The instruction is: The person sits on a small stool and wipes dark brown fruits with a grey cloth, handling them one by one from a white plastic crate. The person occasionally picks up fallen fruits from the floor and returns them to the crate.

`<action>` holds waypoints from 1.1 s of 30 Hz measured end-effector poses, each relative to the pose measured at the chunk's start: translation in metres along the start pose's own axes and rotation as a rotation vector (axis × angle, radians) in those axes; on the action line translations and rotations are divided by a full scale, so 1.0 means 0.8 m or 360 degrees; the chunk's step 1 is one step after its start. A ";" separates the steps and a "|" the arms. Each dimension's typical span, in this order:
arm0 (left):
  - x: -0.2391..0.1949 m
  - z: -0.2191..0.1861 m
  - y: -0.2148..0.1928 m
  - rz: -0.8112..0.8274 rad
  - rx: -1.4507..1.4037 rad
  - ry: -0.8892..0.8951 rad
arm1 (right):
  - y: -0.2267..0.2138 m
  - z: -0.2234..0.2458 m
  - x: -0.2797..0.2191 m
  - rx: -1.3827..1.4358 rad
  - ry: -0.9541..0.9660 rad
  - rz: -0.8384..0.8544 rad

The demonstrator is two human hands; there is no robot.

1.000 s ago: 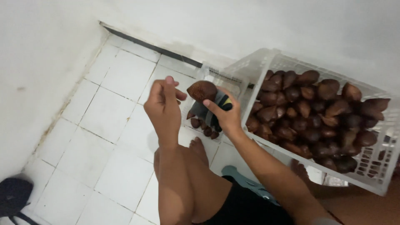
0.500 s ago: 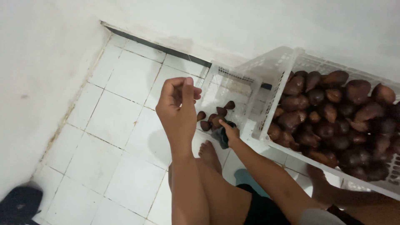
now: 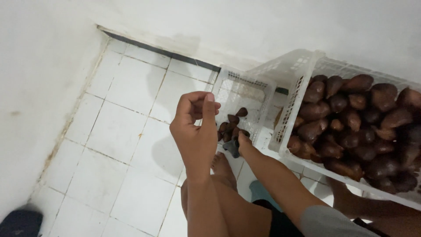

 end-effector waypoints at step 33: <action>0.027 0.057 0.086 0.0680 0.0387 -0.0021 | -0.011 0.182 -0.423 0.0029 -0.1993 0.1027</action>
Point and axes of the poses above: each hand's wrist, its own x-axis towards the middle knuckle, its own y-axis out of the palm, z = x × y, the point moved 6 cm from there along x, towards the middle knuckle, and after that the axes turned 15 degrees about z, right-handed, at the moved point
